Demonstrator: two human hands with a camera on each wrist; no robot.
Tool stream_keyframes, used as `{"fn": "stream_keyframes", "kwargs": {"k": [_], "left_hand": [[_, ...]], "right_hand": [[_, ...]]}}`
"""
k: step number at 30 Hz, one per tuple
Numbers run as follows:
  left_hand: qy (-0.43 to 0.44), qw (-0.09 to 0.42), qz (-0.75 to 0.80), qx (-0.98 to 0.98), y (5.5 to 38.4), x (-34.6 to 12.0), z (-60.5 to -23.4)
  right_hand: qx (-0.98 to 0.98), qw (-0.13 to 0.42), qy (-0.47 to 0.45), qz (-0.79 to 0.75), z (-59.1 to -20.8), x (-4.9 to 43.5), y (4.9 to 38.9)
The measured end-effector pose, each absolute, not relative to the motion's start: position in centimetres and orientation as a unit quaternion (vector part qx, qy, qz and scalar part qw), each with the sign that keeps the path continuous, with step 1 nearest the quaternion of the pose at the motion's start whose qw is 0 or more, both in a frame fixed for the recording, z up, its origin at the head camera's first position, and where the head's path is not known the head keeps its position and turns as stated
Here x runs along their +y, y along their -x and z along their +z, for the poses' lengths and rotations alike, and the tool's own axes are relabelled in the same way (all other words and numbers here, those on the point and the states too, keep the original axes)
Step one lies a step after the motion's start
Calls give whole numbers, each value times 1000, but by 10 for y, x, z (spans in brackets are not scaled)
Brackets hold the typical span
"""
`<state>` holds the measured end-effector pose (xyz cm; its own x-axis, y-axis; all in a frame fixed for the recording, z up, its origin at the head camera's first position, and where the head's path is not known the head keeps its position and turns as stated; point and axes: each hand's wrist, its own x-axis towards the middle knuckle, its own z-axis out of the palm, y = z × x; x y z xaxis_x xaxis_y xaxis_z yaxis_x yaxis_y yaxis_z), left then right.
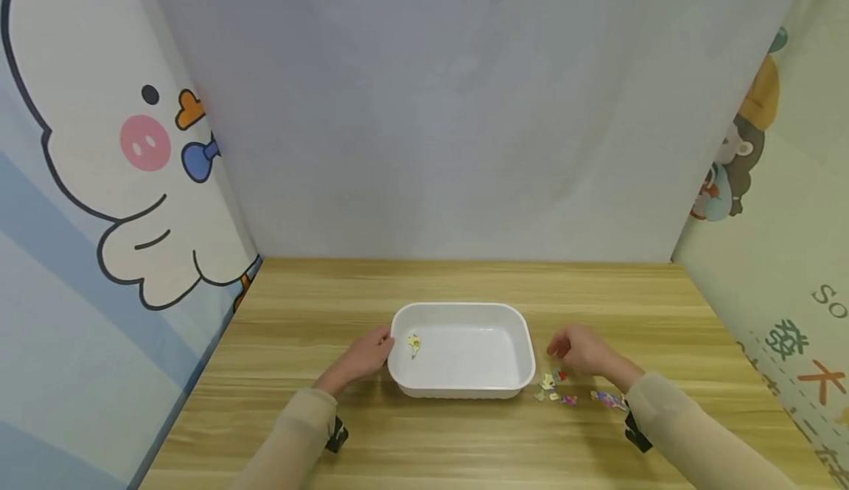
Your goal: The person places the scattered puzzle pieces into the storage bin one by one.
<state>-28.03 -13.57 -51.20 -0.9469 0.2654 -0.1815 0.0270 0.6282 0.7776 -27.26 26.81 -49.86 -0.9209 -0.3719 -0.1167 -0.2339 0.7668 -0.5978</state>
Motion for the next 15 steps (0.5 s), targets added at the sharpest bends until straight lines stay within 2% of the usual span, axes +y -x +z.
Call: {"fn": "stream_keyframes", "kwargs": {"k": [15], "left_hand": [[-83,146,421,892,279,-135,-511]], "right_hand": [[930,105,181,-301,-509,277,263]]}}
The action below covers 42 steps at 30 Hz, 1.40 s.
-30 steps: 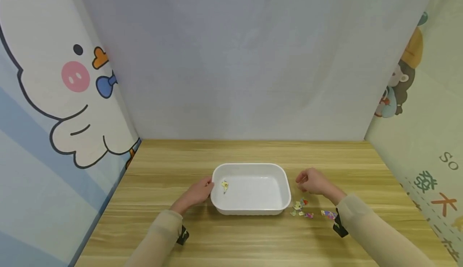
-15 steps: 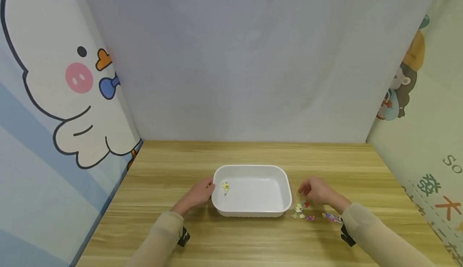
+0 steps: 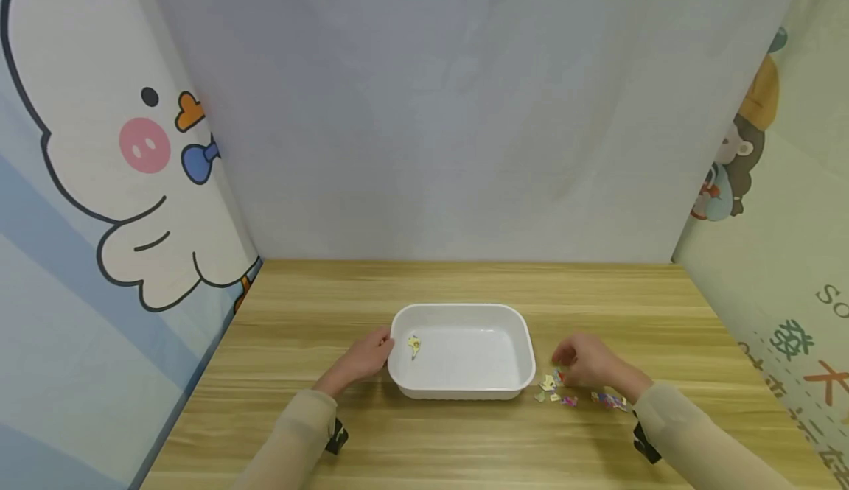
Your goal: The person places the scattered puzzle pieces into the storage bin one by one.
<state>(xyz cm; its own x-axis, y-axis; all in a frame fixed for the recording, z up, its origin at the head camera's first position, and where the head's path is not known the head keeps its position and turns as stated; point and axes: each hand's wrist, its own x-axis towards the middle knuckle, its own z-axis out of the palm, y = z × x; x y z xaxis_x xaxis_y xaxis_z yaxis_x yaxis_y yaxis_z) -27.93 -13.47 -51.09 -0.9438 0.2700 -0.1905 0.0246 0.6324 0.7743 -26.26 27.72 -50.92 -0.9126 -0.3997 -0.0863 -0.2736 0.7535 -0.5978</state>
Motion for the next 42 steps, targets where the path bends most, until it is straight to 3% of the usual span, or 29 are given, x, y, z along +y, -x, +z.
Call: {"fn": "stream_keyframes", "kwargs": {"k": [6,16,42], "left_hand": [[-84,148,424,890,279,-135,-511],[-79,143,428,889,281,-135,-515],[-85,141,430,888,280,-135,-514]], "right_hand": [[921,88,210,-315,-515,278,257],[920,110,174,-334,-517,277,254],[928,97,166,-320,-520,279,253]]}}
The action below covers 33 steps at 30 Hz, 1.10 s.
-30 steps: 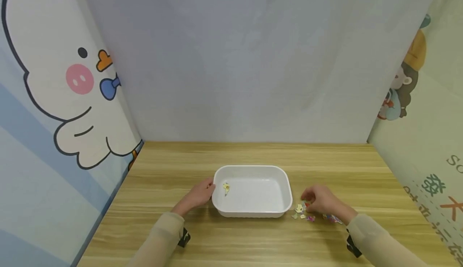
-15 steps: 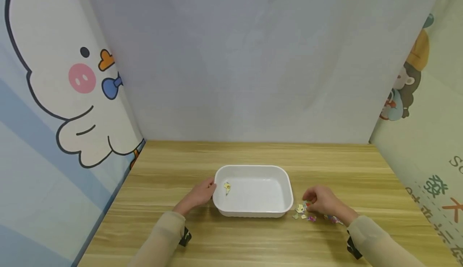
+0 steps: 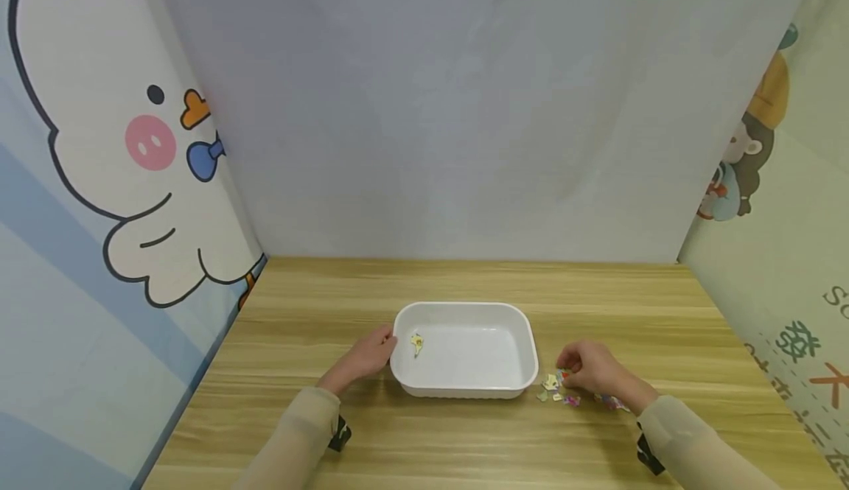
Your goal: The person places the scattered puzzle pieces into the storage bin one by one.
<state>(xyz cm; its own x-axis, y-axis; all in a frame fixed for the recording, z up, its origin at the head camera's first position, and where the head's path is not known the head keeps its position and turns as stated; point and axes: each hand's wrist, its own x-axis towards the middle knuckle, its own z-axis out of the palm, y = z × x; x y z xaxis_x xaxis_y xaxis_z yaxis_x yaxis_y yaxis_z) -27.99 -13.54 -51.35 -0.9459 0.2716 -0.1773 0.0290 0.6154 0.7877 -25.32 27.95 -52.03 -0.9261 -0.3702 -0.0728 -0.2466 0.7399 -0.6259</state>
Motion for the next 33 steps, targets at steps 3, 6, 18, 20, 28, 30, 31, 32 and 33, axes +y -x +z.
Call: {"fn": "stream_keyframes", "kwargs": {"k": [3,6,18,20,28,30,31,32,33], "left_hand": [[-86,142,429,888,280,-135,-513],[-85,142,428,888,280,-135,-513],[-85,142,429,888,279,-136,-510],[-86,142,429,888,279,-136,-511],[-89,140,431,887,279,-135,-509],[-85,142,430,888,279,-135,-509],[-83,143,429,888,279,-135,-509],[-82,144,428,888,278,-134,-509],[-83,144,428,889,278,-134,-509]], "right_hand": [[929,100,160,-318,-519,279,253],[931,101,155,-316,-517,277,252],[924,104,156,-333,-515,277,253],[923,104,164,-333,-515,278,253],[926,83,183,-320,-513,281,253],[927,78,183,-317,-513,282,253],[927,77,182,-317,-513,283,253],[927,78,180,-318,-513,283,253],[927,79,178,-320,-513,283,253]]}}
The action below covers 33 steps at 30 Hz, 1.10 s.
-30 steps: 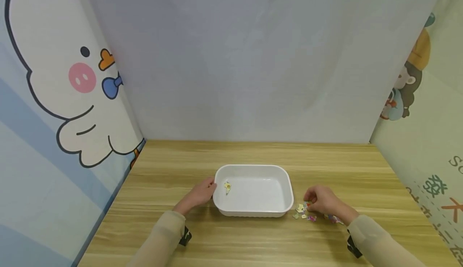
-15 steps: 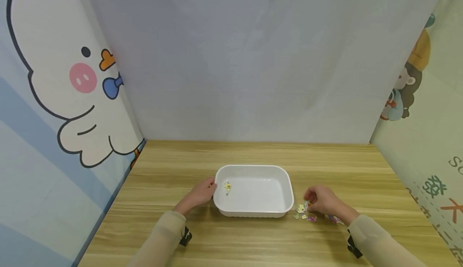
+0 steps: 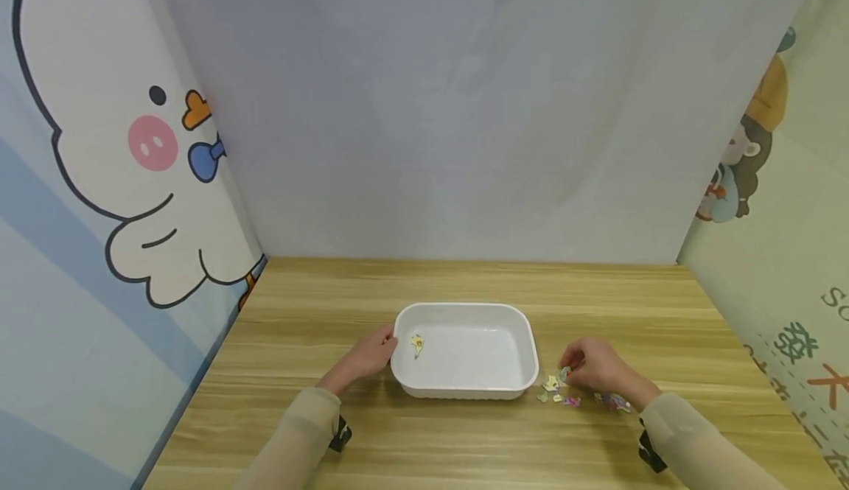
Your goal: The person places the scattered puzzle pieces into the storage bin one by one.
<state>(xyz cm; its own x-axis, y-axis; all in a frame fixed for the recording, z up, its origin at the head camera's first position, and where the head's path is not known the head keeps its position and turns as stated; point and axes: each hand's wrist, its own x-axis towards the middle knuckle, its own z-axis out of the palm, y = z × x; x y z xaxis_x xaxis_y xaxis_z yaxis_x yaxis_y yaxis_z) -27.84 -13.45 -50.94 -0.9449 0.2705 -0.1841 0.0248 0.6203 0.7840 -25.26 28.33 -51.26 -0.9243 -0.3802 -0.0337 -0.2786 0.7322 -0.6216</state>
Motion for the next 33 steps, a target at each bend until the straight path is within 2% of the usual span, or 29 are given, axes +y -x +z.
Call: {"fn": "stream_keyframes", "kwargs": {"k": [17,33], "left_hand": [[-80,143,425,890,276,-135,-506],[-70,154,426,889,277,-135,-506]], "right_hand": [[930,98,161,-315,-510,287,253],[922,110,109,-356,-500,291,254]]}}
